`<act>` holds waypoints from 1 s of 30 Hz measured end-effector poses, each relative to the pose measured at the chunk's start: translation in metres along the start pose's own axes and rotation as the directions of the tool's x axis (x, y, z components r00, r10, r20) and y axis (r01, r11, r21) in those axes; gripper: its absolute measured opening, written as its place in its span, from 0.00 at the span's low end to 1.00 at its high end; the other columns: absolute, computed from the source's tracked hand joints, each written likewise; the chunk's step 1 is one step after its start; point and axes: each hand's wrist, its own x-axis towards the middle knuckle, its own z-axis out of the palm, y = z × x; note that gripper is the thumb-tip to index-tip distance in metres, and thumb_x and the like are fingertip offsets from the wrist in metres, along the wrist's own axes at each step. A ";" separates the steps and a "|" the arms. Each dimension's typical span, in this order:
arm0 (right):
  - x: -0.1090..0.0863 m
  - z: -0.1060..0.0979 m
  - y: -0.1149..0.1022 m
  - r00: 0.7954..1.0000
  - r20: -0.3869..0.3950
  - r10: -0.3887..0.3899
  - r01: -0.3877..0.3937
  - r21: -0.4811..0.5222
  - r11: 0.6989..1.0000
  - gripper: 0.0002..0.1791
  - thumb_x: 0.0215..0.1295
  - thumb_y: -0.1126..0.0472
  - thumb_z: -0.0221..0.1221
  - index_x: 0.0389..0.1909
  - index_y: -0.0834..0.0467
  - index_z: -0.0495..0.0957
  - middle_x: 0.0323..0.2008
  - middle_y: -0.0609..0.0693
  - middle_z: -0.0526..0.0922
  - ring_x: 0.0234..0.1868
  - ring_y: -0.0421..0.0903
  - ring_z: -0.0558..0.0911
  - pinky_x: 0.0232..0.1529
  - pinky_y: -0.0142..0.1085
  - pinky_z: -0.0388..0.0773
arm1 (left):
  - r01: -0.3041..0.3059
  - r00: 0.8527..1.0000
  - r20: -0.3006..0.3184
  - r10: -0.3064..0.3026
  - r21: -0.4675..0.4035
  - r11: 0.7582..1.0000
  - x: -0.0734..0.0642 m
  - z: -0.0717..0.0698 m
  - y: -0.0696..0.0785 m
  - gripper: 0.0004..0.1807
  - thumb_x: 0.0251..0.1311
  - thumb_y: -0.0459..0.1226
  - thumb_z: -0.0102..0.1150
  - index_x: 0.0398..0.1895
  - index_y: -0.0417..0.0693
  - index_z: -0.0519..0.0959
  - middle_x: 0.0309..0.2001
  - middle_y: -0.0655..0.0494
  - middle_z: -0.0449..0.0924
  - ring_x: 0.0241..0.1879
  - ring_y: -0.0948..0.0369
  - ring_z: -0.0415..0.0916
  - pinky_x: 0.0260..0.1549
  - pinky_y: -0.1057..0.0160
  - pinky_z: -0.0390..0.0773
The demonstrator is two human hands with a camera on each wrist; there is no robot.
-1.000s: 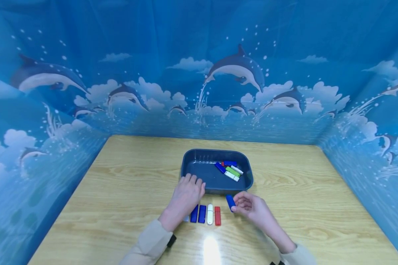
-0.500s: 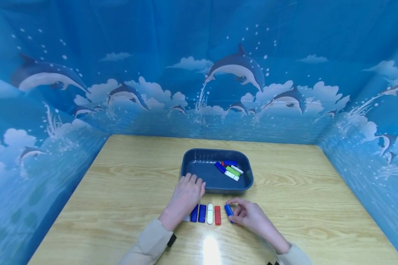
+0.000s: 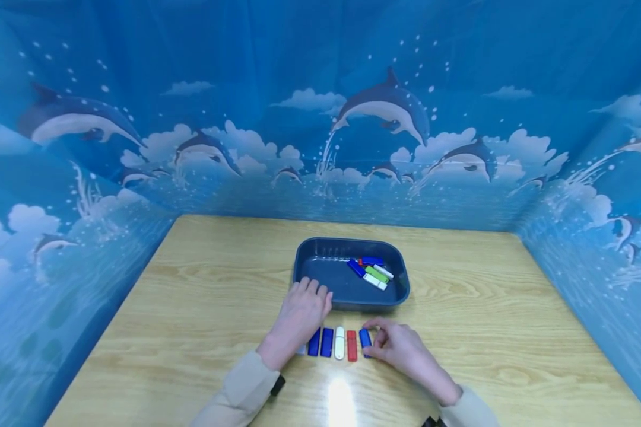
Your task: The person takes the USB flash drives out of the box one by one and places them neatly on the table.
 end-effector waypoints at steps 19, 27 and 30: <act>0.001 -0.015 -0.005 0.985 -0.172 0.031 -0.031 0.001 1.000 0.09 0.61 0.65 0.69 0.40 0.52 0.84 0.27 0.40 0.81 0.21 0.34 0.73 0.23 0.29 0.70 | -0.009 1.000 -0.007 0.009 -0.001 1.000 -0.001 0.001 0.000 0.16 0.76 0.45 0.50 0.37 0.47 0.83 0.33 0.55 0.80 0.39 0.56 0.75 0.41 0.59 0.78; 0.014 -0.037 -0.009 0.949 -0.310 -0.051 0.040 -0.042 0.998 0.04 0.64 0.66 0.67 0.36 0.53 0.85 0.28 0.42 0.84 0.26 0.35 0.78 0.28 0.28 0.76 | -0.016 1.000 -0.021 0.016 0.005 1.000 0.000 0.002 0.000 0.15 0.74 0.45 0.52 0.35 0.47 0.82 0.33 0.55 0.80 0.38 0.56 0.75 0.41 0.59 0.78; 0.022 -0.043 -0.010 0.922 -0.371 -0.113 0.077 -0.111 0.991 0.04 0.63 0.67 0.68 0.35 0.55 0.85 0.28 0.45 0.84 0.26 0.36 0.77 0.27 0.28 0.75 | -0.015 1.000 -0.011 0.015 0.007 1.000 0.000 0.003 0.000 0.15 0.75 0.45 0.51 0.36 0.47 0.82 0.33 0.55 0.80 0.38 0.57 0.75 0.40 0.60 0.78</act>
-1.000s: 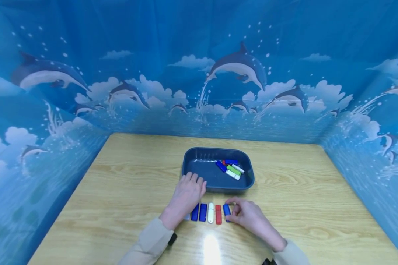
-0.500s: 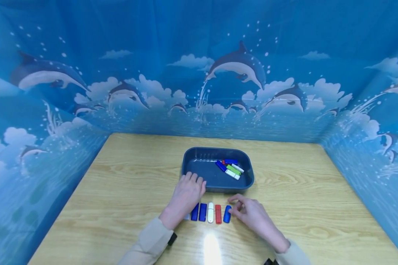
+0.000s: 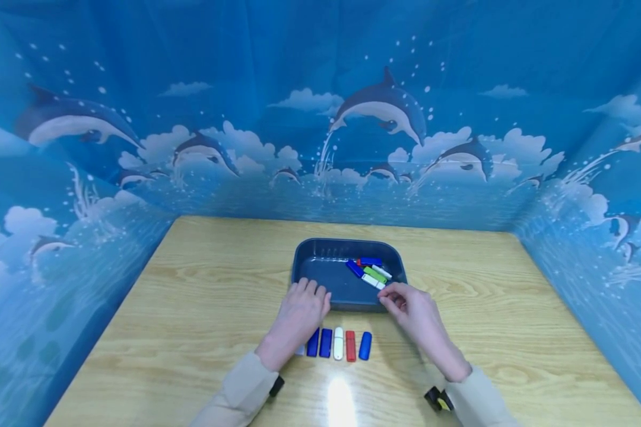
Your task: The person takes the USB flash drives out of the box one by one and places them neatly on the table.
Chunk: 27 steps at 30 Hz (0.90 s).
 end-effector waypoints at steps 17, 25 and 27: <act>0.064 0.029 0.013 0.991 0.123 -0.047 0.081 -0.298 0.951 0.05 0.60 0.69 0.69 0.37 0.64 0.87 0.32 0.55 0.87 0.32 0.52 0.85 0.34 0.46 0.82 | 0.032 0.997 0.065 -0.030 -0.026 0.999 0.000 -0.001 0.000 0.17 0.77 0.47 0.48 0.40 0.48 0.83 0.36 0.54 0.81 0.41 0.56 0.77 0.45 0.58 0.79; 0.074 0.038 0.017 0.983 0.179 -0.038 0.102 -0.365 0.925 0.03 0.57 0.68 0.71 0.30 0.62 0.86 0.27 0.54 0.86 0.25 0.47 0.81 0.29 0.44 0.81 | 0.025 0.999 0.048 -0.024 -0.015 1.000 0.001 -0.001 0.001 0.17 0.76 0.47 0.48 0.38 0.48 0.82 0.34 0.55 0.80 0.39 0.57 0.75 0.42 0.60 0.78; 0.075 0.039 0.018 0.981 0.191 -0.025 0.096 -0.375 0.922 0.03 0.57 0.67 0.72 0.28 0.61 0.86 0.26 0.53 0.85 0.26 0.47 0.81 0.29 0.45 0.80 | 0.023 0.999 0.040 -0.022 -0.013 1.000 0.001 0.000 0.000 0.17 0.76 0.47 0.49 0.38 0.48 0.82 0.33 0.55 0.79 0.39 0.57 0.75 0.42 0.60 0.78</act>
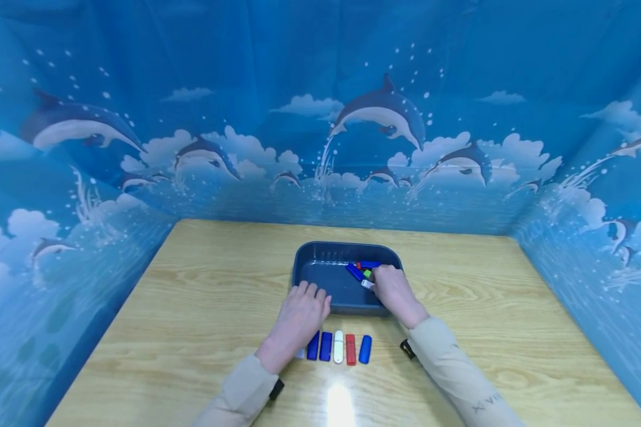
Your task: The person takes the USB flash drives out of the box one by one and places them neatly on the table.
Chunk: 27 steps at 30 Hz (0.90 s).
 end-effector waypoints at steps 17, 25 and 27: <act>0.005 0.003 -0.001 0.994 0.087 0.073 -0.075 0.021 0.997 0.09 0.55 0.66 0.74 0.35 0.63 0.85 0.33 0.57 0.86 0.32 0.51 0.84 0.35 0.45 0.82 | -0.009 1.000 -0.019 0.009 0.005 1.000 0.000 0.000 -0.001 0.16 0.75 0.47 0.50 0.36 0.48 0.82 0.32 0.55 0.79 0.37 0.57 0.73 0.39 0.61 0.77; 0.006 0.003 0.002 0.982 0.115 0.147 -0.167 0.185 0.968 0.10 0.56 0.62 0.74 0.35 0.60 0.85 0.25 0.49 0.84 0.25 0.44 0.81 0.31 0.40 0.79 | 0.000 1.000 0.006 0.000 -0.005 1.000 0.000 -0.001 0.000 0.17 0.76 0.47 0.49 0.38 0.48 0.83 0.33 0.55 0.80 0.38 0.57 0.74 0.40 0.60 0.78; 0.006 0.002 0.003 0.982 0.111 0.156 -0.179 0.250 0.952 0.10 0.57 0.62 0.74 0.35 0.60 0.84 0.24 0.48 0.84 0.25 0.42 0.80 0.32 0.39 0.79 | -0.003 1.000 0.008 0.003 -0.005 1.000 0.000 -0.002 0.000 0.17 0.76 0.47 0.49 0.38 0.48 0.83 0.34 0.55 0.80 0.38 0.57 0.74 0.40 0.60 0.78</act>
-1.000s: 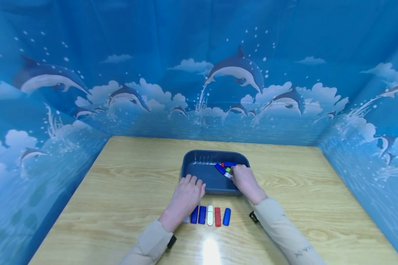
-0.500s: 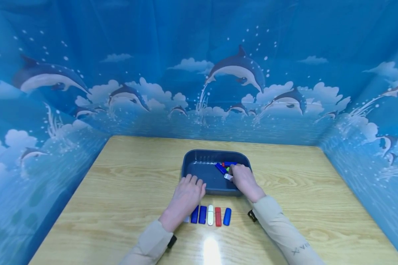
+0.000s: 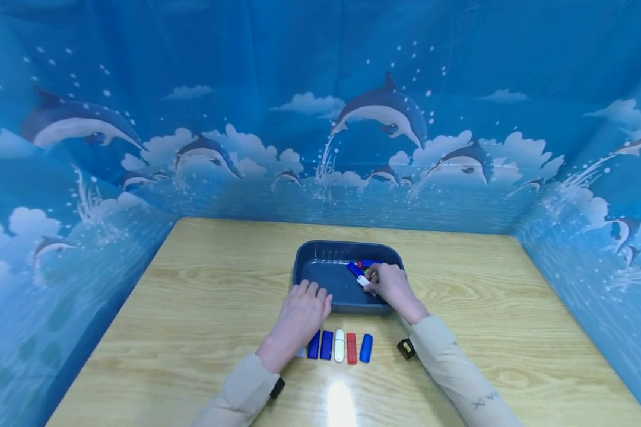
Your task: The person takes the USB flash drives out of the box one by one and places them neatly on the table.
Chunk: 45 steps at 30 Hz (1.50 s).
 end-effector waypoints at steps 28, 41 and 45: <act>-0.057 -0.035 -0.004 0.999 0.011 0.044 -0.042 0.570 0.821 0.20 0.65 0.66 0.67 0.57 0.64 0.77 0.42 0.57 0.85 0.37 0.48 0.87 0.40 0.46 0.86 | -0.003 1.000 0.003 0.003 0.007 1.000 0.000 0.000 0.000 0.17 0.77 0.46 0.48 0.41 0.47 0.83 0.37 0.53 0.82 0.43 0.55 0.77 0.48 0.56 0.80; -0.107 -0.031 0.007 1.000 0.020 0.018 -0.026 0.569 0.822 0.23 0.60 0.71 0.68 0.57 0.61 0.77 0.39 0.54 0.84 0.36 0.47 0.86 0.37 0.37 0.85 | -0.016 0.999 -0.036 0.015 -0.001 1.000 -0.001 0.001 -0.001 0.16 0.76 0.46 0.49 0.38 0.48 0.82 0.34 0.54 0.80 0.40 0.56 0.76 0.45 0.57 0.79; -0.120 -0.022 0.017 0.998 0.056 -0.002 -0.031 0.570 0.821 0.24 0.58 0.72 0.69 0.56 0.62 0.78 0.39 0.55 0.84 0.34 0.46 0.86 0.34 0.36 0.85 | -0.010 1.000 -0.025 0.010 -0.002 1.000 -0.001 0.001 -0.001 0.16 0.76 0.46 0.49 0.39 0.48 0.82 0.35 0.54 0.81 0.41 0.55 0.76 0.46 0.57 0.79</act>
